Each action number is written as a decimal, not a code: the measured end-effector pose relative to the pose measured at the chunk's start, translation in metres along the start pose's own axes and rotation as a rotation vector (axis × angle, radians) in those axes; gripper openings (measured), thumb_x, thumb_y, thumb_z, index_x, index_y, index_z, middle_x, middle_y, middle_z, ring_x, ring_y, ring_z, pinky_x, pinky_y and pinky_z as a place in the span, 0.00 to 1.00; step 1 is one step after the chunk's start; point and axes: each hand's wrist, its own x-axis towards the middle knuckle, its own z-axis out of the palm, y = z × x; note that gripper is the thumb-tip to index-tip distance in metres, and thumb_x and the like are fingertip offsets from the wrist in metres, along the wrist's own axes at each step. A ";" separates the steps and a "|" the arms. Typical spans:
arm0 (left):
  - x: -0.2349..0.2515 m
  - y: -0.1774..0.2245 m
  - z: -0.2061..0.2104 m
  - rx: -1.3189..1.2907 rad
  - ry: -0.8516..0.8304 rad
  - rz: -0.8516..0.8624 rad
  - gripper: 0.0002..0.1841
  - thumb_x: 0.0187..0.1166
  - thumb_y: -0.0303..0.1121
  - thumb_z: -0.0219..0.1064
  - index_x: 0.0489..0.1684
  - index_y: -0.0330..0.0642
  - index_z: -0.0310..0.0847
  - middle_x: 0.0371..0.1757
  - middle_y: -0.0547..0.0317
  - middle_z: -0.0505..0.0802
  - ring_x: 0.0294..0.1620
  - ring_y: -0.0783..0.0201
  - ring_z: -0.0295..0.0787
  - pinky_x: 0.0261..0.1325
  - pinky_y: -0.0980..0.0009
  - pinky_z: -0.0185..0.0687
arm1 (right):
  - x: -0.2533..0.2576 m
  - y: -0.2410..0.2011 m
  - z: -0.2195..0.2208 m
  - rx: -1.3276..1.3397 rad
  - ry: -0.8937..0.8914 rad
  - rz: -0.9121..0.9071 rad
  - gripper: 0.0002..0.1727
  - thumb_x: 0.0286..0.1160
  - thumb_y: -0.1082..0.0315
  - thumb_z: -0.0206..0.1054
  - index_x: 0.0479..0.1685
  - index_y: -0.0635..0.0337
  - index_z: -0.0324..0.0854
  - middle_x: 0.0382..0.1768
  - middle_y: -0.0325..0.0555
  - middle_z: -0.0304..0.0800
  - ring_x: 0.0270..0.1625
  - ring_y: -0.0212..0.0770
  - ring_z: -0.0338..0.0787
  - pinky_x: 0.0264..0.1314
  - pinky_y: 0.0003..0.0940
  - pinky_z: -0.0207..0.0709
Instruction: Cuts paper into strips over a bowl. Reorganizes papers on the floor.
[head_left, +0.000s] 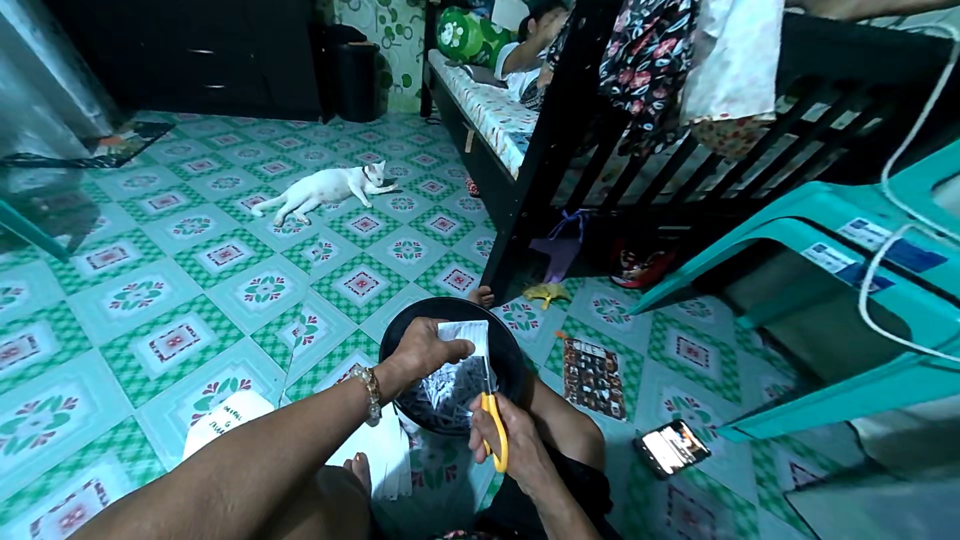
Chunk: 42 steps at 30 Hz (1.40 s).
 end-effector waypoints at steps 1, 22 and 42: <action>0.000 0.000 0.000 0.007 -0.006 0.005 0.06 0.76 0.24 0.74 0.43 0.31 0.86 0.32 0.63 0.91 0.32 0.77 0.86 0.46 0.77 0.83 | 0.000 0.001 0.000 0.004 -0.004 -0.009 0.13 0.82 0.63 0.63 0.50 0.66 0.77 0.23 0.30 0.84 0.23 0.22 0.85 0.30 0.17 0.82; -0.004 0.002 0.004 -0.127 -0.038 -0.058 0.05 0.75 0.19 0.72 0.43 0.30 0.84 0.31 0.62 0.91 0.28 0.76 0.87 0.41 0.79 0.85 | 0.004 0.004 0.003 0.025 0.039 -0.040 0.07 0.81 0.67 0.64 0.43 0.63 0.78 0.18 0.29 0.83 0.18 0.21 0.84 0.26 0.17 0.81; 0.001 -0.006 0.007 -0.091 -0.083 -0.211 0.08 0.76 0.23 0.73 0.46 0.32 0.82 0.30 0.61 0.90 0.25 0.75 0.85 0.32 0.80 0.81 | 0.005 0.005 0.005 0.028 0.061 0.015 0.07 0.84 0.67 0.62 0.42 0.64 0.77 0.16 0.30 0.82 0.17 0.22 0.83 0.24 0.17 0.81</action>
